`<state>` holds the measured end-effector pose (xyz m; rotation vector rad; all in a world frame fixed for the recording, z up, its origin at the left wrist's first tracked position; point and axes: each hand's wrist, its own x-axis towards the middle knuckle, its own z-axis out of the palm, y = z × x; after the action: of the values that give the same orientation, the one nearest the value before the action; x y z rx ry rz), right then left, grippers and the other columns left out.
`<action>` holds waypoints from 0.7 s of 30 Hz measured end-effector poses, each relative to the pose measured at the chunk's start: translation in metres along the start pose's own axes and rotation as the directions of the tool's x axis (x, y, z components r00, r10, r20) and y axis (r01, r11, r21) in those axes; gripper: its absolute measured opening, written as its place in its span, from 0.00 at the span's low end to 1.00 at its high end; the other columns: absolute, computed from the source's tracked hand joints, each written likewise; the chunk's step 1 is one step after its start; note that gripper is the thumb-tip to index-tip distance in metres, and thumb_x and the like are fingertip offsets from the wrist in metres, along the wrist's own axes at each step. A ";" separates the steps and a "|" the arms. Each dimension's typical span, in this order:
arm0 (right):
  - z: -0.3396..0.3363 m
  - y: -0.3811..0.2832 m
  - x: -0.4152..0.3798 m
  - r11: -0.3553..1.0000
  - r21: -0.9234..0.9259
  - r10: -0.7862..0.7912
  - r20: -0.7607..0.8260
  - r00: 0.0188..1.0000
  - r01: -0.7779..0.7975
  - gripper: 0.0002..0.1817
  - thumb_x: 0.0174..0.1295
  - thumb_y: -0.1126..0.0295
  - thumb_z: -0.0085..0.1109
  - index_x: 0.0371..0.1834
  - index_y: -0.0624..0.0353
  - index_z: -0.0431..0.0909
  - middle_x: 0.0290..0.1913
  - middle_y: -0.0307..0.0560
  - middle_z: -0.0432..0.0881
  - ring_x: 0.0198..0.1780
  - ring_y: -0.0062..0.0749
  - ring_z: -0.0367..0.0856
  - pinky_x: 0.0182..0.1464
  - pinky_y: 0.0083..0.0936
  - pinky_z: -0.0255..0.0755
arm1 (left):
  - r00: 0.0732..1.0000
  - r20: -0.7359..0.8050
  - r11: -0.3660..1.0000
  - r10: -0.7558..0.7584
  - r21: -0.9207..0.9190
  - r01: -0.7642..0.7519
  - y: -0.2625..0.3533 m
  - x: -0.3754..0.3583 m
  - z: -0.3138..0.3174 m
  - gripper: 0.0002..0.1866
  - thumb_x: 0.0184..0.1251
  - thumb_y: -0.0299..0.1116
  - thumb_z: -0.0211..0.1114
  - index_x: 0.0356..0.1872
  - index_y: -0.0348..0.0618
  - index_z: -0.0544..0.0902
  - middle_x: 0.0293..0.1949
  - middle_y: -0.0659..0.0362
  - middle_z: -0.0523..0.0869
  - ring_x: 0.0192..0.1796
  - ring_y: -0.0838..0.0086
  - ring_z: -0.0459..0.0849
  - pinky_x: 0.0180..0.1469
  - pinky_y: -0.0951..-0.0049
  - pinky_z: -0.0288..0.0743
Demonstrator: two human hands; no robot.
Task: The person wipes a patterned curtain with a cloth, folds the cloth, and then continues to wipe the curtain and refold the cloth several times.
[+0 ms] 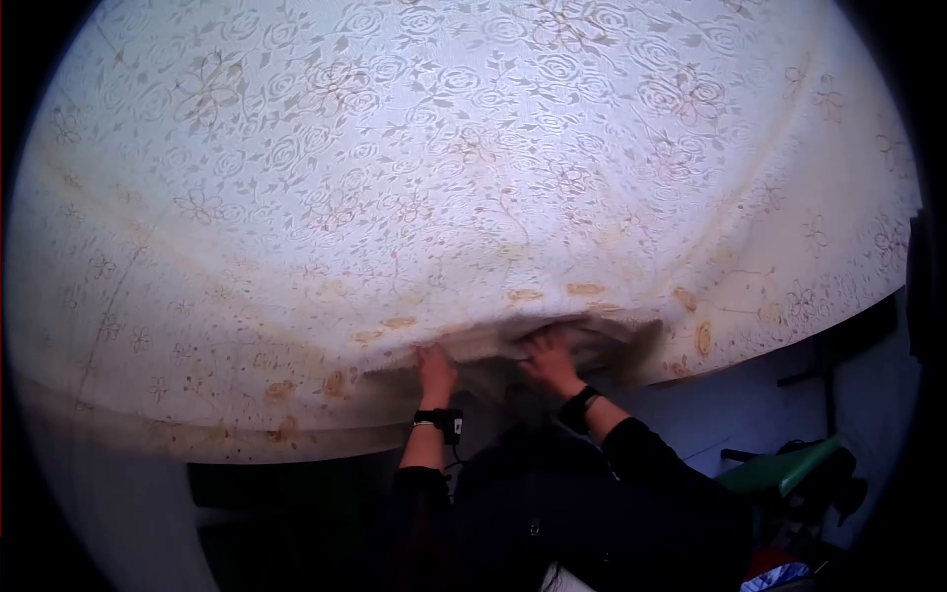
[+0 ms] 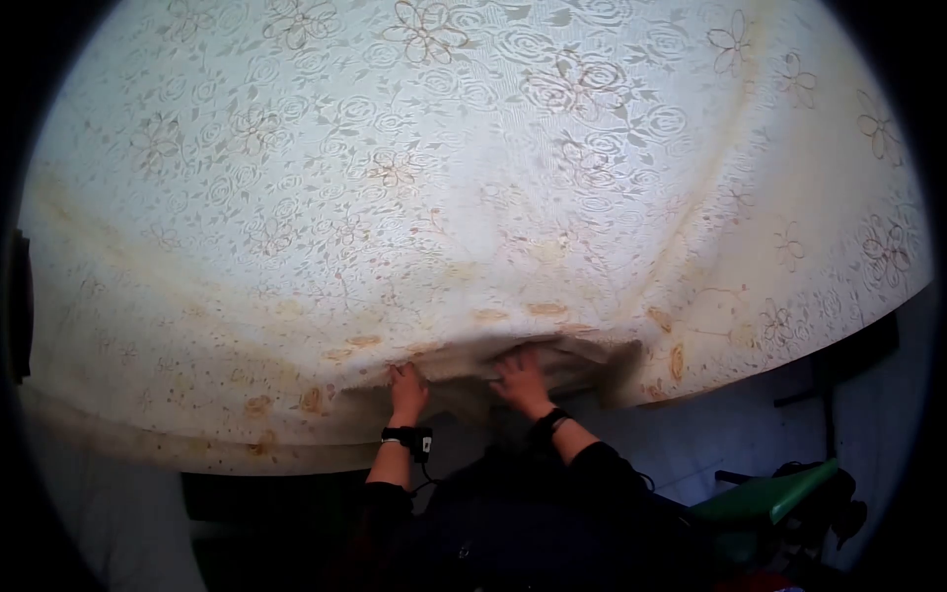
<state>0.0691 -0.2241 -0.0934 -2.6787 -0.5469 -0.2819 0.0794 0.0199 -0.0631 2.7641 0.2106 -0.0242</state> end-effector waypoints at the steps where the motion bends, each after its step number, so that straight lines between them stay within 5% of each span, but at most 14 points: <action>1: 0.012 -0.018 0.008 0.997 0.055 -0.046 -0.001 0.999 0.046 0.25 0.47 0.55 0.56 0.49 0.52 0.70 0.53 0.49 0.67 0.59 0.58 0.55 0.62 0.48 0.48 | 1.000 -0.003 0.999 0.030 0.026 -0.030 -0.002 0.000 0.002 0.33 0.43 0.29 0.66 0.52 0.41 0.61 0.57 0.33 0.53 0.57 0.41 0.62 0.55 0.56 0.63; 4: 0.028 -0.057 0.023 0.973 0.066 -0.228 0.097 0.969 0.222 0.25 0.47 0.55 0.56 0.49 0.52 0.70 0.53 0.49 0.68 0.60 0.55 0.56 0.62 0.45 0.49 | 0.999 0.008 0.998 0.048 0.047 -0.048 -0.003 -0.003 0.001 0.33 0.42 0.29 0.66 0.53 0.42 0.61 0.57 0.32 0.53 0.56 0.41 0.62 0.55 0.57 0.64; 8: 0.018 -0.052 0.026 0.965 0.174 -0.214 0.077 0.974 0.198 0.24 0.49 0.56 0.55 0.49 0.52 0.69 0.52 0.48 0.68 0.59 0.51 0.59 0.62 0.43 0.51 | 0.999 0.002 0.998 0.038 0.057 -0.038 -0.009 0.000 0.009 0.34 0.41 0.29 0.66 0.53 0.43 0.61 0.58 0.33 0.52 0.57 0.41 0.62 0.55 0.57 0.64; 14: -0.035 0.036 -0.002 0.993 -0.009 0.117 -0.069 0.991 -0.118 0.19 0.49 0.61 0.54 0.43 0.58 0.71 0.44 0.48 0.71 0.50 0.40 0.66 0.52 0.40 0.58 | 0.998 0.055 1.000 -0.008 -0.008 0.008 -0.009 0.000 0.002 0.34 0.42 0.28 0.65 0.56 0.46 0.61 0.59 0.35 0.52 0.57 0.42 0.63 0.53 0.58 0.66; 21: -0.025 0.048 -0.016 0.973 -0.214 0.079 -0.040 0.996 -0.086 0.23 0.48 0.58 0.55 0.47 0.57 0.70 0.47 0.50 0.70 0.54 0.43 0.64 0.58 0.42 0.54 | 0.999 -0.001 0.998 0.053 -0.024 -0.053 -0.011 -0.001 0.001 0.35 0.41 0.29 0.66 0.56 0.50 0.64 0.58 0.34 0.54 0.56 0.42 0.64 0.52 0.59 0.68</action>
<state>0.0718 -0.2804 -0.0911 -2.8921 -0.4146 -0.3778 0.0769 0.0292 -0.0681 2.7446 0.1361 -0.0073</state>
